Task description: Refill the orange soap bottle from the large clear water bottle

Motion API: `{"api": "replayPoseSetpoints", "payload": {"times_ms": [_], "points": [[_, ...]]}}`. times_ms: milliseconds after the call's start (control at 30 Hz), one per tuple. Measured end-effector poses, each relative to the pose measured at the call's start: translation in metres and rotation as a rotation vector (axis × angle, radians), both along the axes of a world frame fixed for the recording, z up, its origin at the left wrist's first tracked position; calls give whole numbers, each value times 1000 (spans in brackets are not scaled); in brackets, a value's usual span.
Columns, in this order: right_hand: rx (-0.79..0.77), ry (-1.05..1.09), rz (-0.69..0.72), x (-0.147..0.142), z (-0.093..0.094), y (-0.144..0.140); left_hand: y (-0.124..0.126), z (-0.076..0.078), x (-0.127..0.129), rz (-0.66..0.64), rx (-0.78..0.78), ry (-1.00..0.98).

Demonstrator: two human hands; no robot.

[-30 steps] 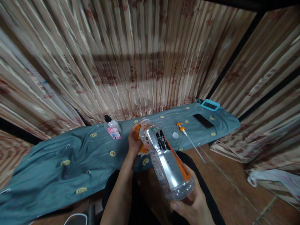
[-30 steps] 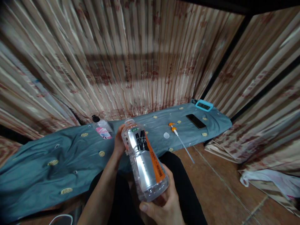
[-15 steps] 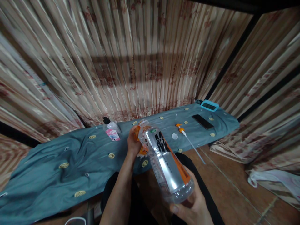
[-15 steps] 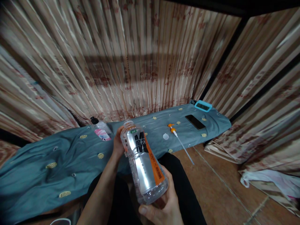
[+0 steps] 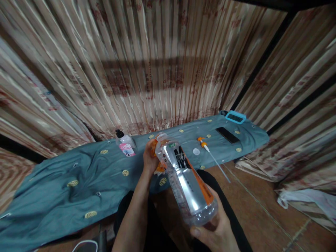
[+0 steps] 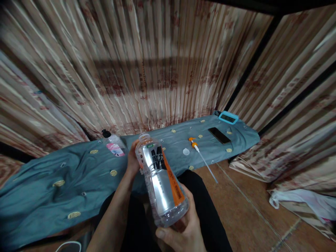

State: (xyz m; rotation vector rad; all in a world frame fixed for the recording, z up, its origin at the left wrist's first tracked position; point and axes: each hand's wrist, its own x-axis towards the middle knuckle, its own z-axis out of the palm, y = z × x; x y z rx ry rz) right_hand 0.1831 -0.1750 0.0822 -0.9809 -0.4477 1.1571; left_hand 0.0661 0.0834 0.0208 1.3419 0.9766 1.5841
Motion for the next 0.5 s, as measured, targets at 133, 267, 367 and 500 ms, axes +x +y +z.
{"api": "replayPoseSetpoints", "payload": {"times_ms": [133,267,367,500], "points": [[16,23,-8,0,-2,-1,-2,4,2,8,15,-10],[20,36,-10,-1,-1,-1,-2,5,1,14,15,20],[18,35,-4,-1,-2,0,-2,3,1,11,30,26],[37,-6,-8,1,-6,0,0,-1,1,25,39,25]]}}
